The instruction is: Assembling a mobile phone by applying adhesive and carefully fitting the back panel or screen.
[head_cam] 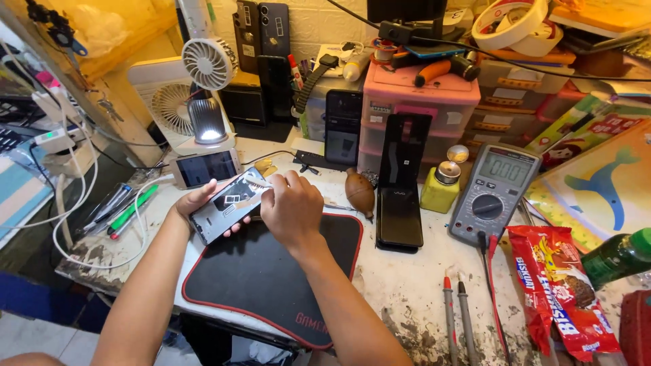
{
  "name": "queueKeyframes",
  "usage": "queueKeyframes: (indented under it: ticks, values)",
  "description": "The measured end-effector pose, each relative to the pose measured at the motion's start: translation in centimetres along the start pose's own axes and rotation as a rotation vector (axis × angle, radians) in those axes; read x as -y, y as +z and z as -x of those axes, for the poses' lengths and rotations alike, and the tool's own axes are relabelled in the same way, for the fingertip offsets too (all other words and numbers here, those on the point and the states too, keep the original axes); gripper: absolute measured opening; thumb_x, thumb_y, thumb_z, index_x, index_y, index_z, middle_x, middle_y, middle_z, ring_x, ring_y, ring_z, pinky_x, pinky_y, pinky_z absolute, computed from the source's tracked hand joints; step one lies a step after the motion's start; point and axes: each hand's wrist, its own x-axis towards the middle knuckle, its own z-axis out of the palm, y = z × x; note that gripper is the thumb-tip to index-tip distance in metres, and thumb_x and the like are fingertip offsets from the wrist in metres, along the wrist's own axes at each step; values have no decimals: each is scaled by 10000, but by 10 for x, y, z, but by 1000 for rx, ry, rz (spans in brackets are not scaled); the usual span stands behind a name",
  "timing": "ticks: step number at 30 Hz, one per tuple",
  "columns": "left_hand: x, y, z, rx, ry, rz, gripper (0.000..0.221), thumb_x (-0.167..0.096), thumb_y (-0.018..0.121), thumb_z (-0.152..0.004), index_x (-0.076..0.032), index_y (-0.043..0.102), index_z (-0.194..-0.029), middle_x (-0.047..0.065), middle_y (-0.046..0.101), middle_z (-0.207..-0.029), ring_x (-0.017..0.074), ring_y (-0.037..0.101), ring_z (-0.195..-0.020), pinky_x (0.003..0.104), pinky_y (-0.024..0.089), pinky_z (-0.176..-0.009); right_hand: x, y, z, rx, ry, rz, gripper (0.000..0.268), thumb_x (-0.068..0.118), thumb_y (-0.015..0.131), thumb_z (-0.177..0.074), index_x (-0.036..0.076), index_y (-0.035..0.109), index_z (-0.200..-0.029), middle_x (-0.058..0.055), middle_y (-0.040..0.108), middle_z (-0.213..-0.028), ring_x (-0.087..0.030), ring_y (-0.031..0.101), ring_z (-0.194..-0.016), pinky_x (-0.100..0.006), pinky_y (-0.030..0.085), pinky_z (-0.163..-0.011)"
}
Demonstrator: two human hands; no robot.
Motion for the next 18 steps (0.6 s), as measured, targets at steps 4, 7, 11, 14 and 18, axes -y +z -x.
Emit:
queueKeyframes:
  ticks: [4, 7, 11, 14, 18]
  values:
    - [-4, 9, -8, -6, -16, -3, 784, -632, 476, -1020, -324, 34, -1590, 408, 537, -1242, 530, 685, -1055, 631, 597, -810, -1, -1, 2, 69, -7, 12, 131, 152, 683, -852, 87, 764, -932, -97, 643, -749, -222, 677, -684, -318, 551, -611]
    - [-6, 18, -8, 16, -17, 18, 779, -617, 456, -1031, -323, 8, -1596, 417, 529, -1249, 529, 678, -1069, 627, 600, -815, -7, 6, 3, 75, -20, 1, 147, 128, 672, -850, 68, 764, -949, -101, 644, -768, -246, 685, -721, -334, 556, -636]
    - [0, 15, -5, 80, 3, 30, 769, -572, 453, -1048, -292, 10, -1610, 434, 510, -1270, 541, 667, -1080, 614, 600, -823, -12, 18, 13, 58, -30, -86, 168, 71, 656, -838, 18, 755, -962, -120, 648, -798, -315, 689, -783, -382, 561, -679]
    - [-5, 2, -9, 49, -57, 119, 695, -606, 438, -1025, -352, 148, -1604, 434, 487, -1319, 522, 651, -1131, 620, 578, -882, -13, 14, 4, -25, -131, -58, 302, 27, 663, -798, -30, 697, -1093, -165, 617, -942, -373, 654, -962, -434, 549, -828]
    - [-1, -10, -14, -68, -218, 266, 627, -576, 443, -1005, -282, 352, -1551, 453, 501, -1329, 512, 656, -1128, 636, 557, -909, -21, 4, 10, 100, 6, -138, 333, 153, 512, -968, -9, 691, -1198, -172, 625, -986, -292, 659, -978, -363, 558, -832]
